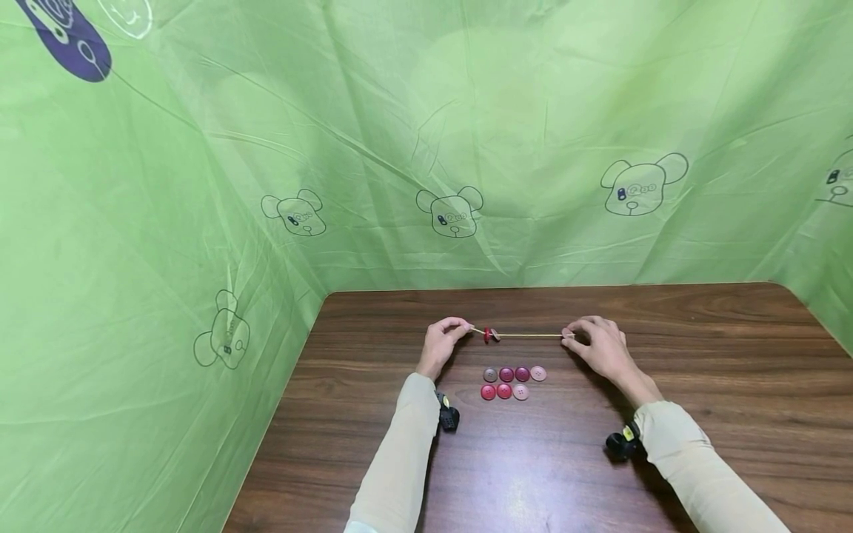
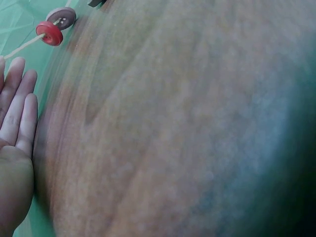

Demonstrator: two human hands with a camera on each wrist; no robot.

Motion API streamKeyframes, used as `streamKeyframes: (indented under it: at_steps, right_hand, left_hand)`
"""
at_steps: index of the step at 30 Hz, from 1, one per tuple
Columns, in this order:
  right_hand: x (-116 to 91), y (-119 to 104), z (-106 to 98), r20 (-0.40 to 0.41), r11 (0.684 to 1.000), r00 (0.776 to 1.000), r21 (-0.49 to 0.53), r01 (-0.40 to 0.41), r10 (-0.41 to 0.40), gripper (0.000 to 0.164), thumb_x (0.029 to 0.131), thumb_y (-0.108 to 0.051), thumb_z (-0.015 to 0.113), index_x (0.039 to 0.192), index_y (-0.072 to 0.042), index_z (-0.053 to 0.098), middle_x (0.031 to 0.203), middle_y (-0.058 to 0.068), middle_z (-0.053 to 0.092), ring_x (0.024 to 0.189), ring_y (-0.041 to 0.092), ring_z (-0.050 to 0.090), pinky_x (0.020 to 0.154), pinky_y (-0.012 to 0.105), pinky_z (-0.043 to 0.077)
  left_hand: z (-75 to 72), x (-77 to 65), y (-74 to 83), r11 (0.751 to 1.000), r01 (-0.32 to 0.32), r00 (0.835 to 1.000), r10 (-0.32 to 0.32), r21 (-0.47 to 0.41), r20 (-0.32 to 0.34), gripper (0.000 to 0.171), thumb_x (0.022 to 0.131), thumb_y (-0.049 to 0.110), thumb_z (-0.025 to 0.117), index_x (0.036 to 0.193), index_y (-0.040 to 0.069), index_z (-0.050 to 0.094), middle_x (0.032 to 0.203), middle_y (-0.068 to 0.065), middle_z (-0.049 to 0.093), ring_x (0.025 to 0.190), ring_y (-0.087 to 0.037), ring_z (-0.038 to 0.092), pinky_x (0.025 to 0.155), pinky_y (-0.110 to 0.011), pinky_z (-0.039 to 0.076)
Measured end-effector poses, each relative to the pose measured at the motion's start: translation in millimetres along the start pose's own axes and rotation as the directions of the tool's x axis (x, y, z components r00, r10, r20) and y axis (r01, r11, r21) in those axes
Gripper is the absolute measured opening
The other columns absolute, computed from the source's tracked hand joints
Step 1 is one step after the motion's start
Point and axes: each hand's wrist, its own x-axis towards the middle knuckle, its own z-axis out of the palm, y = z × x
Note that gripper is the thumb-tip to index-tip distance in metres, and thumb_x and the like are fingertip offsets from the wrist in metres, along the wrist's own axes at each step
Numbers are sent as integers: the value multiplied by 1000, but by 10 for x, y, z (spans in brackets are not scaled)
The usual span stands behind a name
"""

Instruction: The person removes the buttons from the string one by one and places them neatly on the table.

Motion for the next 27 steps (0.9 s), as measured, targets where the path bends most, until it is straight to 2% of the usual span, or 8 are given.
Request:
streamKeyframes:
  at_steps: [5, 13, 22, 24, 27]
  right_hand:
    - [-9, 21, -6, -4, 1000, 1000, -5, -3, 3, 32, 87, -33, 69, 109, -10, 65, 129, 22, 53, 121, 47, 38, 91, 62, 27]
    - [-22, 30, -31, -17, 1000, 1000, -6, -7, 7, 34, 87, -32, 69, 111, -9, 65, 128, 21, 53, 120, 47, 38, 91, 61, 27]
    - [-37, 59, -87, -28, 1000, 1000, -25, -4, 3, 34, 88, -31, 69, 112, -7, 64, 128, 21, 53, 120, 48, 38, 91, 62, 27]
    - [-46, 46, -94, -29, 1000, 1000, -29, 4, -5, 34, 88, -32, 68, 111, -8, 64, 128, 21, 53, 120, 48, 38, 90, 62, 27]
    - [-64, 4, -96, -42, 999, 999, -32, 32, -34, 32, 88, -32, 68, 110, -9, 65, 126, 20, 54, 119, 46, 39, 91, 62, 28]
  left_hand:
    - [-2, -1, 2, 1000, 8, 1000, -8, 0, 2, 14, 87, 21, 71, 93, 8, 73, 93, -6, 74, 90, -17, 67, 80, -28, 51]
    - [-2, 0, 6, 1000, 15, 1000, -15, 7, 3, 14, 87, 21, 70, 93, 8, 73, 93, -5, 74, 93, -22, 67, 80, -28, 51]
    - [-10, 0, 1, 1000, 5, 1000, -5, -19, 23, 19, 88, 20, 69, 97, 4, 72, 100, -17, 72, 99, -34, 65, 89, -46, 49]
    - [-10, 2, 1, 1000, 6, 1000, -5, -15, 21, 19, 88, 20, 69, 97, 4, 72, 99, -16, 72, 98, -33, 65, 88, -44, 50]
    - [-8, 1, 2, 1000, -1, 1000, 1, -12, 13, 15, 88, 19, 69, 95, 6, 73, 95, -11, 74, 93, -26, 67, 83, -35, 51]
